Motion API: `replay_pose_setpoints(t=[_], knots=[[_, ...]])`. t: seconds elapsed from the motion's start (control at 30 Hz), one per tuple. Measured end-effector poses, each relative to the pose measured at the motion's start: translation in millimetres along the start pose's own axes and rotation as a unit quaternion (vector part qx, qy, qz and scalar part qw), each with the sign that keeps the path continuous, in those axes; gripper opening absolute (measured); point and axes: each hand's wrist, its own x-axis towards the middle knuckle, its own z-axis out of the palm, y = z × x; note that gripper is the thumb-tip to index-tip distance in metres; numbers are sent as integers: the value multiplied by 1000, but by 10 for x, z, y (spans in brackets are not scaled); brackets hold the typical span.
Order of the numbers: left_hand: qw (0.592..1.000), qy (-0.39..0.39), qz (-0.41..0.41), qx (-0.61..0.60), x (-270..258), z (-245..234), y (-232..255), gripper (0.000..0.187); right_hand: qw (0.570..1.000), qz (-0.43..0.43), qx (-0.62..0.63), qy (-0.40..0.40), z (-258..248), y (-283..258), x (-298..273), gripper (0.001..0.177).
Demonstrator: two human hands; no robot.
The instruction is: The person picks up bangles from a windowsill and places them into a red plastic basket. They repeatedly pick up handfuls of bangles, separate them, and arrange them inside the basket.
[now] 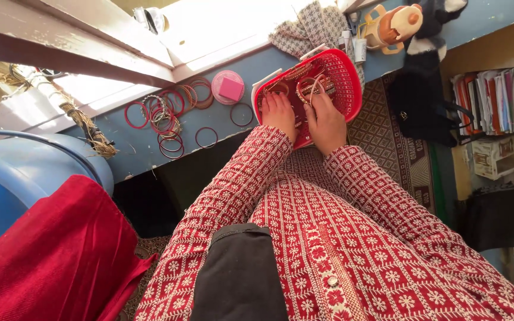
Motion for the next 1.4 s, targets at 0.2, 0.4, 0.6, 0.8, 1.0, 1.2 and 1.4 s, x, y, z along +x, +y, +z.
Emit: replay_pose_setpoints(t=[0.2, 0.4, 0.6, 0.8, 1.0, 1.2, 1.4], knots=[[989, -142, 2, -39, 2, 332, -42, 83, 996, -61, 48, -34, -24, 36, 209, 18], [997, -20, -60, -51, 150, 64, -20, 56, 993, -84, 79, -27, 43, 147, 358, 19], [997, 25, -68, -34, 158, 511, -39, 36, 994, -70, 82, -32, 89, 285, 328, 18], [998, 10, -31, -55, 175, 413, -86, 54, 995, -43, 86, -41, 65, 340, 359, 18], [994, -64, -48, -79, 62, 969, -127, 73, 988, -43, 72, -133, -63, 226, 444, 20], [988, -129, -63, -63, -6, 1138, -152, 55, 954, -60, 9, -292, 31, 271, 702, 30], [979, -188, -69, -25, -93, 770, 24, 34, 912, -55, -34, -406, 86, 231, 899, 36]])
